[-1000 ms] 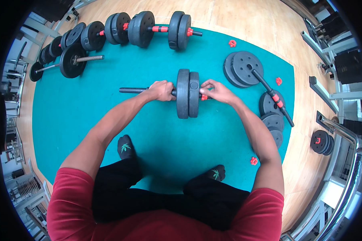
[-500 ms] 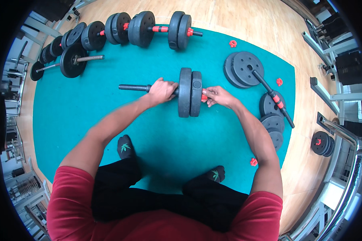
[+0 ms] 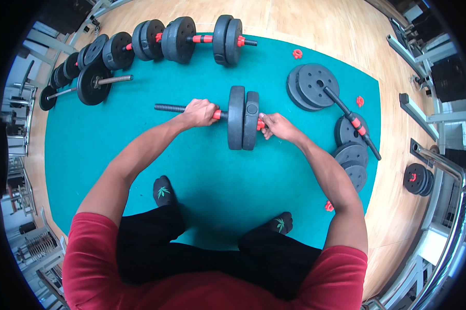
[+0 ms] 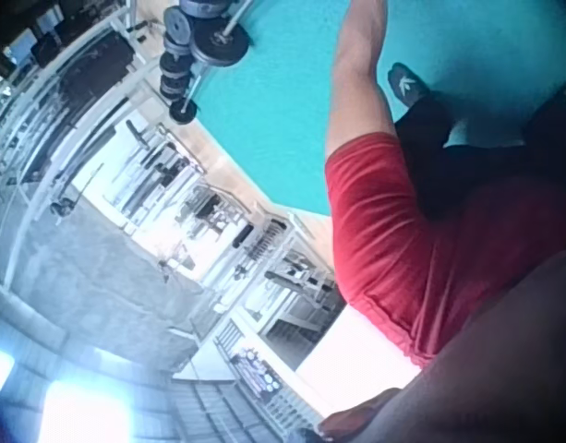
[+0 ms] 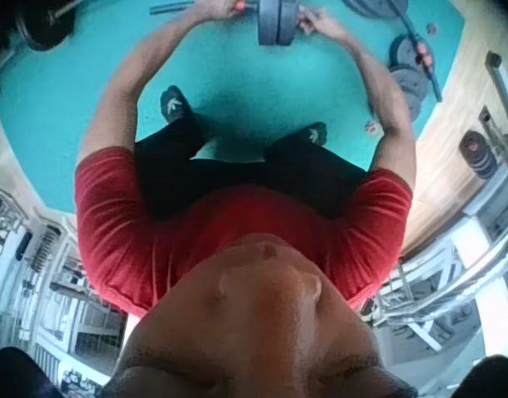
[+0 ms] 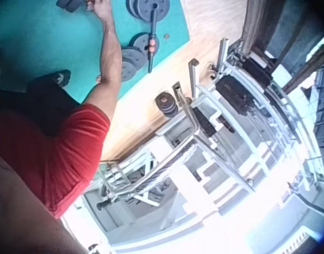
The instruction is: The person assembles a dumbbell by sliding weight plates onto a bar and twisting red collars onto the ends to secure them. They add multiple plates to each side of the bar while kneeling on a gym mat.
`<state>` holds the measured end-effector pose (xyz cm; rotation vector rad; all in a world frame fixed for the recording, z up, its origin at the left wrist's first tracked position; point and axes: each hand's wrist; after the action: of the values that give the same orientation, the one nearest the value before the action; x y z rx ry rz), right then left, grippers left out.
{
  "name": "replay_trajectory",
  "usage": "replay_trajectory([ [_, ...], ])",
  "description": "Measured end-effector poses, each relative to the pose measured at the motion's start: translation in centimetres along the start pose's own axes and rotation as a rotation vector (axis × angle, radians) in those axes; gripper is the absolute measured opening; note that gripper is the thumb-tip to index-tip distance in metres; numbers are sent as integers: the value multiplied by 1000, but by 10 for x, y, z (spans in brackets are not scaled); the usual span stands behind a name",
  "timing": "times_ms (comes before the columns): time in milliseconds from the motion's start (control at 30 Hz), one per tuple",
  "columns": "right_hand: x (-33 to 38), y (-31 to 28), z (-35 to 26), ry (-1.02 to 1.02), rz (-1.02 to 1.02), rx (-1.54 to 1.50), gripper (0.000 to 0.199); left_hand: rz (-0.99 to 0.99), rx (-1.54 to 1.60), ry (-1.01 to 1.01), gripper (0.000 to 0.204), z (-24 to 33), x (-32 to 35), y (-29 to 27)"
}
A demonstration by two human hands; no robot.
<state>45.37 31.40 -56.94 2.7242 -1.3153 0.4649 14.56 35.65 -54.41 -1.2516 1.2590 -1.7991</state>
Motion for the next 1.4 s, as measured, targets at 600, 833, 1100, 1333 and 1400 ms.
replay_trajectory([
  [600, 14, 8, -13, -536, 26, 542, 34, -633, 259, -107, 25, 0, -23, -29],
  [833, -15, 3, -6, 97, 20, 17, 40, 484, -67, 117, 22, -8, -3, 31],
  [1100, -17, 3, -32, 99, 68, 85, 32, -66, 177, 50, 56, -11, -11, -16],
  [1333, 8, 9, -31, -443, 30, 616, 38, -603, 169, -89, 34, 0, -22, -31],
  [1400, 7, 11, -22, -372, 71, 357, 37, -524, 176, -24, 31, -7, -25, -21],
])
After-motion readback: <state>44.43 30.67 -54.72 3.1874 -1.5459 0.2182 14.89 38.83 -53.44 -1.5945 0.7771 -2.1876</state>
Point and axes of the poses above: each hand's wrist, its own x-axis away from the middle knuckle, its own y-axis out of the palm, z = x × y, and after that the axes turned 15 degrees about -y, right-handed
